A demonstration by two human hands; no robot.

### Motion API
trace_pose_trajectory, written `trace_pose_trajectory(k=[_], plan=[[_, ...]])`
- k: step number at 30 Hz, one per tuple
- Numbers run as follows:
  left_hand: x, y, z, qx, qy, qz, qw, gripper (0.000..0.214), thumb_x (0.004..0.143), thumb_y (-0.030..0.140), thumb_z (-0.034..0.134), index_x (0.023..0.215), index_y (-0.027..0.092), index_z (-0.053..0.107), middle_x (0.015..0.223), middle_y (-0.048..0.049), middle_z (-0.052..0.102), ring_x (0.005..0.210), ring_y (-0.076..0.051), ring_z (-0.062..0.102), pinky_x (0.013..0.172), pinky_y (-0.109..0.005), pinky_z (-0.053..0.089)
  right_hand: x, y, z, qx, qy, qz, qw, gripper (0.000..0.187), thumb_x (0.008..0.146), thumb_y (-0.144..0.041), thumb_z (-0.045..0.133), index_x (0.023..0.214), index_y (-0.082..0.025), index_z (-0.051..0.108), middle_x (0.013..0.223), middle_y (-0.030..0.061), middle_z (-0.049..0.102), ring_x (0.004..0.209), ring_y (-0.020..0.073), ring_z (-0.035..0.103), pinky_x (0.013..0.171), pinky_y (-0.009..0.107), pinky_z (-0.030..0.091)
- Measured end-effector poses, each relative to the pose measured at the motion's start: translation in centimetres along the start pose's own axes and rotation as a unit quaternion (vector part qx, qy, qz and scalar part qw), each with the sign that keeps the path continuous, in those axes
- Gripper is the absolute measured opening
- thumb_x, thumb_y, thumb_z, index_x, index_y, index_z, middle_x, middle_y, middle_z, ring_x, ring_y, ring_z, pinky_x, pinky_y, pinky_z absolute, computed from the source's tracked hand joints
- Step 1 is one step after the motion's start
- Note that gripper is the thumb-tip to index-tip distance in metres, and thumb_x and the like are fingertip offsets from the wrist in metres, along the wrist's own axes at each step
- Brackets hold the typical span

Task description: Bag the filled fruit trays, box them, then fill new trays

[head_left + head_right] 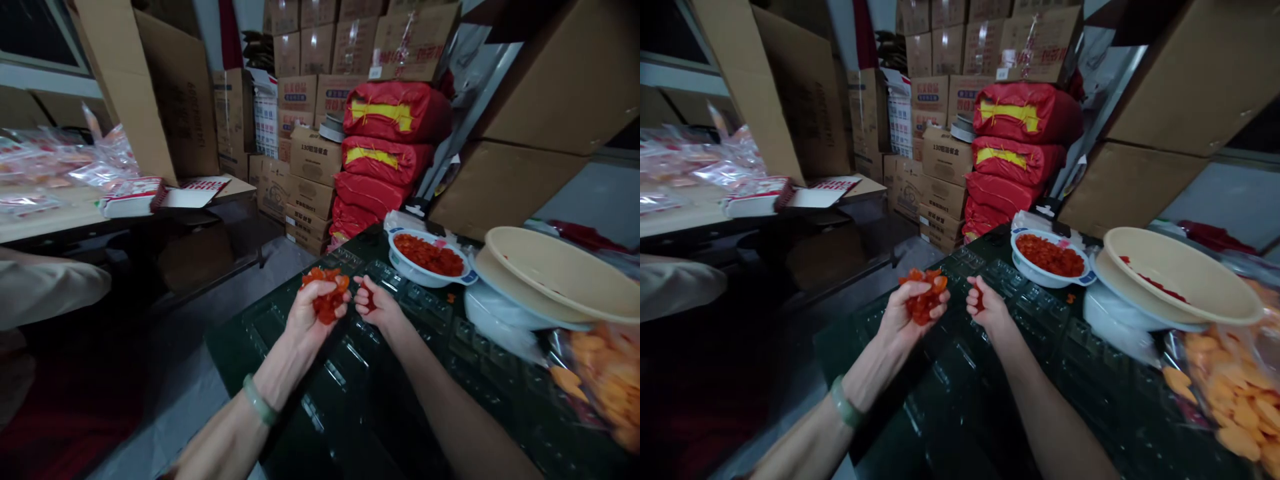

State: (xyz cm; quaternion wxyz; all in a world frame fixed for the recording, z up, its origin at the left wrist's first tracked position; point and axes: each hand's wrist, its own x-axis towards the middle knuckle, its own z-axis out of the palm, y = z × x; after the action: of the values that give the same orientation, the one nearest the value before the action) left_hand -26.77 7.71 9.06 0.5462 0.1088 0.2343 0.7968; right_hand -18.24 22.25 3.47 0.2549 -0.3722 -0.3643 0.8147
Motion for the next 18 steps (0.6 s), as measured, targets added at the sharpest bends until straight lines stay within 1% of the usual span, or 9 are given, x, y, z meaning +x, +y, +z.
trace_pose_trajectory(k=[3, 5, 6, 8, 10, 11, 14, 16, 18], plan=[[-1.8, 0.1, -0.7, 0.007, 0.003, -0.024, 1.0, 0.018, 0.052, 0.014, 0.061, 0.069, 0.008, 0.062, 0.068, -0.0055, 0.058, 0.054, -0.012, 0.053, 0.037, -0.017, 0.031, 3.7, -2.2, 0.1, -0.107, 0.021, -0.012, 0.994, 0.015, 0.087, -0.03, 0.047, 0.08, -0.017, 0.052, 0.042, -0.0092, 0.033, 0.032, 0.0043, 0.029, 0.032, 0.015, 0.017], [-2.9, 0.0, -1.2, 0.008, 0.015, -0.046, 0.999, 0.018, 0.052, 0.014, 0.06, 0.069, 0.01, 0.061, 0.068, -0.005, 0.058, 0.054, -0.013, 0.053, 0.037, -0.017, 0.03, 6.6, -3.6, 0.7, -0.188, 0.036, -0.028, 0.981, 0.013, 0.086, -0.027, 0.049, 0.081, -0.015, 0.053, 0.045, -0.0083, 0.037, 0.034, 0.0036, 0.031, 0.033, 0.015, 0.019], [-3.3, -0.1, -1.4, 0.006, 0.02, -0.058, 0.998, 0.018, 0.052, 0.014, 0.059, 0.07, 0.012, 0.06, 0.069, -0.0045, 0.058, 0.054, -0.013, 0.053, 0.038, -0.017, 0.03, 8.0, -4.1, 1.1, -0.23, 0.046, -0.038, 0.971, 0.013, 0.086, -0.027, 0.05, 0.082, -0.014, 0.053, 0.049, -0.0075, 0.041, 0.036, 0.0033, 0.033, 0.034, 0.015, 0.022], [-4.1, -0.3, -2.0, -0.006, 0.023, -0.076, 0.997, 0.018, 0.053, 0.013, 0.058, 0.071, 0.016, 0.056, 0.07, -0.003, 0.058, 0.055, -0.013, 0.053, 0.038, -0.018, 0.028, 10.8, -5.0, 2.0, -0.312, 0.067, -0.062, 0.946, 0.017, 0.087, -0.029, 0.05, 0.087, -0.013, 0.055, 0.06, -0.005, 0.049, 0.043, 0.0037, 0.041, 0.038, 0.016, 0.033], [-4.6, -0.4, -2.5, -0.017, 0.005, -0.089, 0.996, 0.018, 0.053, 0.013, 0.058, 0.069, 0.018, 0.053, 0.07, -0.0022, 0.057, 0.055, -0.013, 0.052, 0.038, -0.018, 0.026, 13.3, -5.4, 2.8, -0.389, 0.092, -0.089, 0.912, 0.02, 0.087, -0.031, 0.05, 0.092, -0.012, 0.055, 0.073, -0.0017, 0.055, 0.053, 0.0058, 0.049, 0.048, 0.019, 0.043], [-4.8, -0.5, -2.6, -0.021, -0.008, -0.093, 0.995, 0.017, 0.053, 0.014, 0.058, 0.068, 0.018, 0.051, 0.069, -0.0023, 0.056, 0.054, -0.013, 0.051, 0.038, -0.018, 0.025, 14.4, -5.5, 3.1, -0.424, 0.107, -0.103, 0.893, 0.021, 0.087, -0.031, 0.051, 0.093, -0.012, 0.056, 0.079, -0.0001, 0.057, 0.059, 0.0073, 0.052, 0.052, 0.022, 0.046], [-5.1, -0.9, -3.1, -0.047, -0.023, -0.087, 0.995, 0.017, 0.051, 0.015, 0.059, 0.06, 0.018, 0.046, 0.064, -0.0027, 0.054, 0.054, -0.013, 0.05, 0.044, -0.021, 0.029, 17.1, -5.6, 3.2, -0.51, 0.147, -0.137, 0.836, 0.015, 0.084, -0.027, 0.055, 0.088, -0.013, 0.059, 0.088, 0.0023, 0.059, 0.072, 0.0108, 0.056, 0.062, 0.026, 0.048], [-5.2, -1.2, -3.3, -0.081, -0.007, -0.083, 0.993, 0.022, 0.048, 0.015, 0.061, 0.056, 0.018, 0.04, 0.061, -0.002, 0.051, 0.054, -0.013, 0.049, 0.049, -0.022, 0.031, 18.4, -5.6, 2.9, -0.551, 0.158, -0.149, 0.806, 0.013, 0.083, -0.026, 0.056, 0.086, -0.015, 0.06, 0.094, 0.0033, 0.06, 0.08, 0.0127, 0.057, 0.068, 0.028, 0.049], [-5.2, -1.5, -3.4, -0.112, 0.02, -0.09, 0.989, 0.029, 0.043, 0.012, 0.062, 0.055, 0.018, 0.036, 0.06, -0.0009, 0.048, 0.057, -0.013, 0.048, 0.053, -0.023, 0.033, 19.1, -5.7, 2.4, -0.579, 0.149, -0.153, 0.787, 0.016, 0.084, -0.027, 0.055, 0.093, -0.015, 0.059, 0.1, 0.0047, 0.059, 0.087, 0.0147, 0.057, 0.074, 0.032, 0.049]])
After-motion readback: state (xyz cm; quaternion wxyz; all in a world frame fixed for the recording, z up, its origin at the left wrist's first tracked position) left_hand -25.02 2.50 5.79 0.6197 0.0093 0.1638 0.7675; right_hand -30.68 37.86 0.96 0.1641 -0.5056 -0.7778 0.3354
